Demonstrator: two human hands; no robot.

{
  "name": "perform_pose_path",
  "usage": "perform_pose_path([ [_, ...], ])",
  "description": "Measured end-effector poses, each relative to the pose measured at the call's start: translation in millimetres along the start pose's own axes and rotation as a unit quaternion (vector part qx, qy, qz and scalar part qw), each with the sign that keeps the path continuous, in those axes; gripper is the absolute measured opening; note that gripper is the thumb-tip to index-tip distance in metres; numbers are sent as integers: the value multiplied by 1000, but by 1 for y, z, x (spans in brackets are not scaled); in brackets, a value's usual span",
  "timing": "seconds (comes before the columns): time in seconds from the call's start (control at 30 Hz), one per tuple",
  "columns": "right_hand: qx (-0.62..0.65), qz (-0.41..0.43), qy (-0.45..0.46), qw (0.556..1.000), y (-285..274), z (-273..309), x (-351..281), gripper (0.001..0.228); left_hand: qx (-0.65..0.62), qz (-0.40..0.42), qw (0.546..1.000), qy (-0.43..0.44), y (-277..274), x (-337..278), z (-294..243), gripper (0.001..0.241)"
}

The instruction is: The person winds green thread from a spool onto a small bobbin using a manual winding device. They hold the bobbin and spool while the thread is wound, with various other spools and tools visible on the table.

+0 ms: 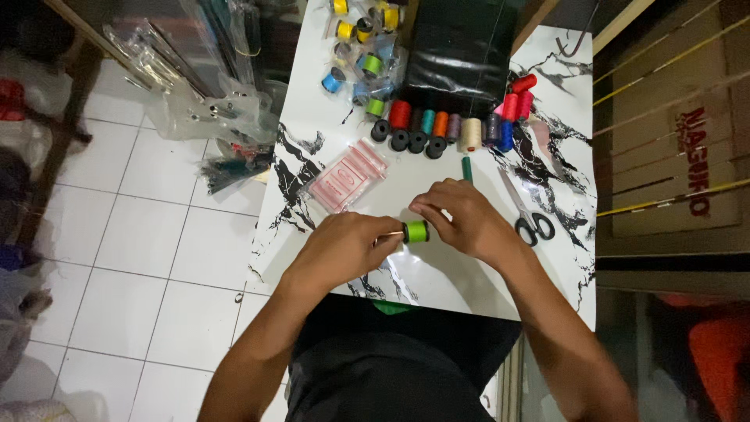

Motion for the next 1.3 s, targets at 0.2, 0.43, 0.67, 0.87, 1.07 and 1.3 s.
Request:
perform_pose_path([
  [0.2,37,44,65,996,78,-65,-51,19,-119,-89,986,-70,-2,-15,30,28],
  [0.43,-10,30,9,999,21,37,-29,15,-190,-49,970,-146,39,-8,70,33],
  [0.67,109,-32,79,990,8,-14,-30,19,-298,66,949,-78,84,-3,60,30],
  [0.87,200,-39,202,958,57,-56,-69,20,-353,-16,934,-49,60,3,42,30],
  [1.07,101,-14,197,975,35,-5,-66,21,-284,-71,949,-114,54,10,69,25],
  [1.3,55,-78,132,987,-24,12,-38,12,-298,41,953,-48,81,9,56,30],
])
Point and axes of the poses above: each hand's wrist, its own x-axis towards the middle knuckle, its own y-axis out of the palm, z = x × y, the point moved 10 cm from there along x, towards the middle knuckle
